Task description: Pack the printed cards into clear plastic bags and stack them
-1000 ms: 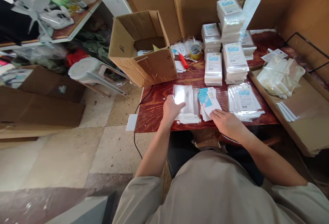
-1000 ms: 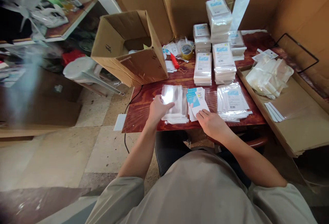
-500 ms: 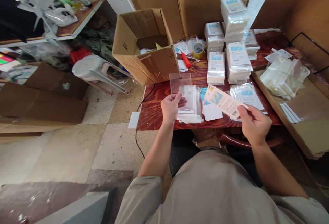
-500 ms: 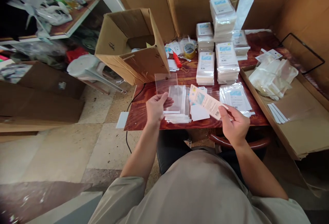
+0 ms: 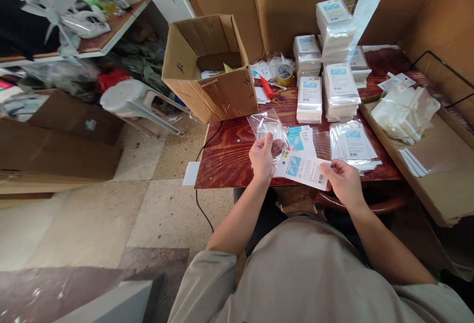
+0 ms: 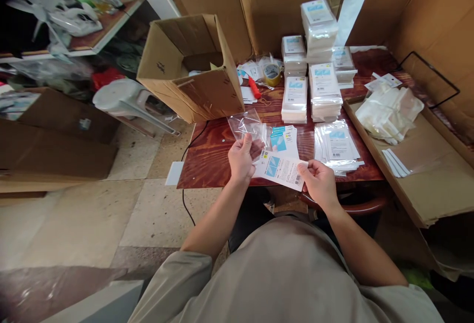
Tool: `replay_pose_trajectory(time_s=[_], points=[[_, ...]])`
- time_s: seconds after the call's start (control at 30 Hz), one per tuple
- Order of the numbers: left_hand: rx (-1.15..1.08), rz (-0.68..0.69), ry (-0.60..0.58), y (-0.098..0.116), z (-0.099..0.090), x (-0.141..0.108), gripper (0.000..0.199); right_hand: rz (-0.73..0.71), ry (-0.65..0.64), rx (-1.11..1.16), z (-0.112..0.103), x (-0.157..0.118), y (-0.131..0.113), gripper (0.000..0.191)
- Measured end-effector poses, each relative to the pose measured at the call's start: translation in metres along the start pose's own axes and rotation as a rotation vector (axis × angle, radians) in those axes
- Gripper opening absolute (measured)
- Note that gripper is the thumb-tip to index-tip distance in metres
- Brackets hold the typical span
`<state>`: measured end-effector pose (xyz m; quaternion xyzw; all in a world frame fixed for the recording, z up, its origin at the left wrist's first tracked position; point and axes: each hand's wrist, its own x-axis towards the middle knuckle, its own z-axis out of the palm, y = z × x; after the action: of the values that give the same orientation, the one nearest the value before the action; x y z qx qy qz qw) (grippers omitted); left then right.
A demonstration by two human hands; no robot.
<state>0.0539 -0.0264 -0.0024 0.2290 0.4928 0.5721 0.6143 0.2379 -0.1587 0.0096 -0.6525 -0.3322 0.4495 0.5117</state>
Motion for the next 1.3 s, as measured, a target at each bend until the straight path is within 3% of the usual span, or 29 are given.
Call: replay_pose_trajectory(time_s=[0.17,0.4,0.6,0.77,0.9,1.03,1.17,1.3], points=[[-0.041,0.072,-0.039,-0.005,0.000,-0.004,0.052,-0.126,0.158,0.012,0.010,0.003,-0.005,0.049],[0.015,0.148,-0.120,-0.013,-0.002,-0.004,0.051,-0.242,0.270,0.054,0.021,0.026,0.006,0.050],[0.054,0.107,-0.145,0.000,-0.003,-0.014,0.055,-0.341,0.388,0.019,0.025,0.042,0.008,0.051],[0.082,0.129,-0.144,0.017,-0.005,-0.005,0.054,-0.470,0.425,-0.090,0.025,0.054,-0.004,0.046],[0.130,0.119,-0.153,0.032,-0.007,0.005,0.050,-0.547,0.359,-0.105,0.023,0.066,-0.015,0.041],[0.131,0.133,-0.144,0.029,-0.006,0.004,0.046,-0.551,0.280,-0.072,0.028,0.065,-0.020,0.038],[0.082,0.172,-0.102,0.017,-0.006,-0.001,0.047,-0.474,0.222,-0.043,0.027,0.059,-0.016,0.037],[0.075,0.144,-0.137,0.009,-0.010,-0.004,0.051,-0.340,0.191,-0.020,0.017,0.058,-0.015,0.041]])
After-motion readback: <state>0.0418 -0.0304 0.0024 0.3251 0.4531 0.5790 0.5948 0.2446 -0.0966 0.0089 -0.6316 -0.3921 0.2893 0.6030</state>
